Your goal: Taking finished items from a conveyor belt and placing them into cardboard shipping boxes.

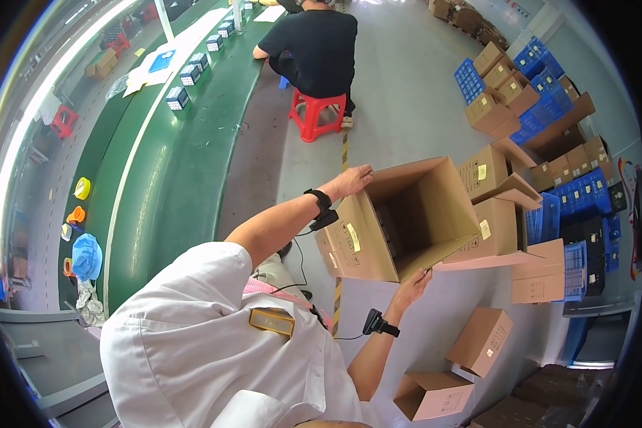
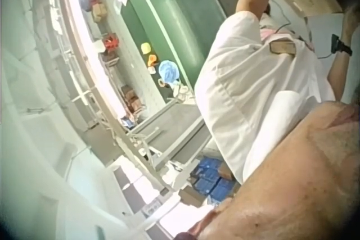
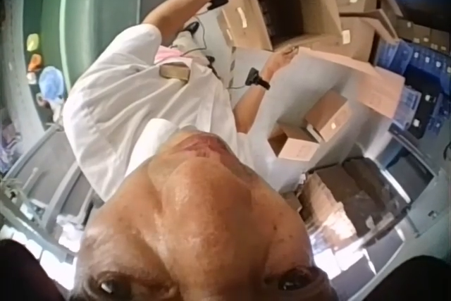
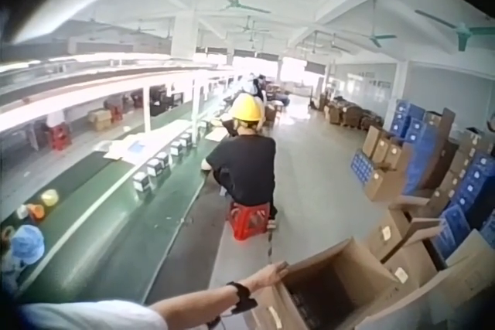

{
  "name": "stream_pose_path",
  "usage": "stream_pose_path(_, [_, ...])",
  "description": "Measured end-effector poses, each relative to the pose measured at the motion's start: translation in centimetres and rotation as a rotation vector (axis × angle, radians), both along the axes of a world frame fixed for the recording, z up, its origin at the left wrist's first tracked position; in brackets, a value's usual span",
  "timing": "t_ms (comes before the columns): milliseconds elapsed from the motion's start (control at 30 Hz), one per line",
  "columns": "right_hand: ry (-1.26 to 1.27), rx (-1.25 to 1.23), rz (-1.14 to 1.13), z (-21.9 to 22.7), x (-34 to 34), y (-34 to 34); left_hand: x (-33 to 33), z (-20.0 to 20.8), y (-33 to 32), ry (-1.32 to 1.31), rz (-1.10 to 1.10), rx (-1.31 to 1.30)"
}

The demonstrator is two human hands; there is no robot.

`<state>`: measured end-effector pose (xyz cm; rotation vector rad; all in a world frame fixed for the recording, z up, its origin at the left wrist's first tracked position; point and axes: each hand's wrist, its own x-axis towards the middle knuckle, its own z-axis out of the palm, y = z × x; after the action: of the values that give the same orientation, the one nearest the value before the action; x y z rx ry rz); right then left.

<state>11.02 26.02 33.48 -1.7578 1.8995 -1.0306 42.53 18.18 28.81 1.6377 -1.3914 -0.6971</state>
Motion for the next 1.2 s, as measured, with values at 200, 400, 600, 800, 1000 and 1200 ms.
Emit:
stream_pose_path(200, [-0.065,0.044,-0.006,0.2,0.1,0.0,-0.1,0.0,0.0,0.001,0.001,0.002])
stream_pose_path(400, [-0.082,0.043,0.007,0.1,-0.2,0.0,0.0,0.5,0.3,-0.002,-0.033,0.021])
stream_pose_path(600, [-0.11,0.037,0.019,-0.6,-0.5,-0.2,0.0,0.3,0.2,-0.01,-0.042,-0.003])
stream_pose_path(800, [-0.148,0.035,0.006,-1.2,-0.6,-0.4,0.0,0.7,0.2,-0.019,-0.057,0.014])
stream_pose_path(1000, [-0.187,0.02,0.018,-1.8,-0.9,-0.8,0.1,0.8,0.3,-0.012,-0.062,-0.004])
stream_pose_path(1200, [-0.091,-0.001,0.02,-0.4,-0.3,-0.3,0.2,0.2,0.1,-0.003,-0.06,-0.016])
